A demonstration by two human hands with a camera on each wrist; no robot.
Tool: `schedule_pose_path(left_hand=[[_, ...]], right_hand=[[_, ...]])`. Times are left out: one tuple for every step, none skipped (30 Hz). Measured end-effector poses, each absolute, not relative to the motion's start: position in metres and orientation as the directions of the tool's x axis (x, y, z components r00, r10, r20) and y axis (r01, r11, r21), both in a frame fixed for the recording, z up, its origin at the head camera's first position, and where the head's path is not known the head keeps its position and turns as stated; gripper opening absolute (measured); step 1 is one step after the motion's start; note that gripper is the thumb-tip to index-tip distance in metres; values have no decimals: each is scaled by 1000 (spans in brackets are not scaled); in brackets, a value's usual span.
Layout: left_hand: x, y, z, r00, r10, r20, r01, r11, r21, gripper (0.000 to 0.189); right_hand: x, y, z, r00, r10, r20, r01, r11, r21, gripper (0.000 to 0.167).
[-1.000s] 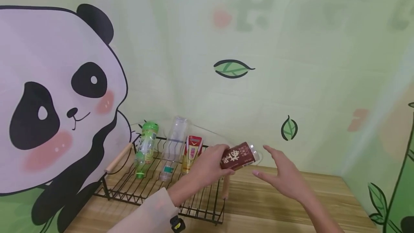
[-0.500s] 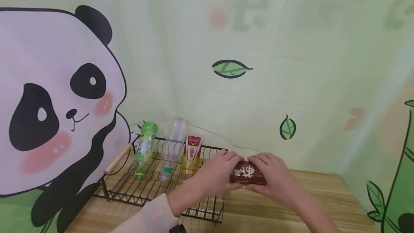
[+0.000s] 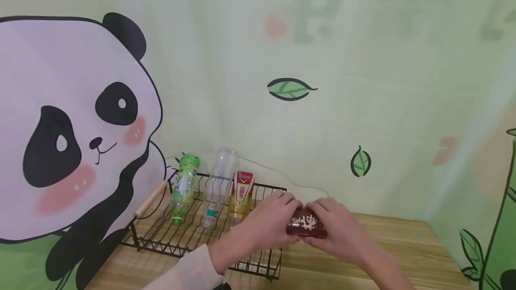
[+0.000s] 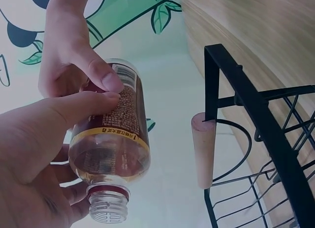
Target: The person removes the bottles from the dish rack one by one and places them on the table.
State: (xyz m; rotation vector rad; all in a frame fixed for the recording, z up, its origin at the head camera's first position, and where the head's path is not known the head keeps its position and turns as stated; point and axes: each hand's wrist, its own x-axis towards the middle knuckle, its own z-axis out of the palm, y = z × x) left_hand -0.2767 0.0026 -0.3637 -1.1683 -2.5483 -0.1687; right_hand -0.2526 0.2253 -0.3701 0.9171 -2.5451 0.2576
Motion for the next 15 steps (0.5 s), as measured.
schedule_pose_path(left_hand=[[-277,3,-364,-607,716,344,753,657,-38,64],[-277,3,-365,-605,718,344,752,657,-50,64],[-276,4,-366,-605,719,343,750,659,-57,64],[-276,4,-366,-603,720,342,749,659,-69,65],[-276,5,-367,-605,719,342,747,661,-70,65],[-276,6,-368,-605,719,342,746,662,-73,66],[-276,6,-368,-608,717,340,743,665,-73,67],[-275,7,-369,-611,715,339,741,668,-73,68],[-275,7,-369,-614,713,337,739,670,-71,69],[-275,7,-369,-616,712,337,737,672,-72,69],[-275,7,-370,-620,709,336,735,675,-69,70],[-274,7,-370,-621,708,337,732,677,-74,71],[-274,8,-370,-621,707,338,730,679,-79,71],[-274,8,-370,-621,707,339,729,680,-83,71],[-274,8,-370,-621,706,340,728,680,-85,72]], right_hand=[[-253,225,-370,-688,-571,448,-648,761,-24,62],[-253,225,-371,-684,-576,447,-652,758,-19,62],[-253,225,-371,-680,-582,446,-655,756,-13,61],[-253,225,-372,-677,-587,444,-658,753,-8,61],[-253,225,-372,-677,-589,442,-658,753,-5,61],[-253,225,-372,-677,-591,439,-659,752,-3,61],[-252,225,-372,-677,-593,436,-659,752,-2,61],[-252,225,-372,-678,-594,433,-659,752,-1,61],[-252,225,-373,-679,-595,430,-659,752,0,61],[-252,225,-373,-680,-596,427,-659,752,1,61],[-252,225,-373,-681,-597,425,-659,752,1,61],[-252,225,-373,-681,-597,423,-659,752,1,62],[-252,225,-373,-681,-597,423,-659,752,1,62],[-252,225,-373,-682,-597,423,-659,752,1,63],[-252,225,-374,-681,-598,422,-659,752,2,63]])
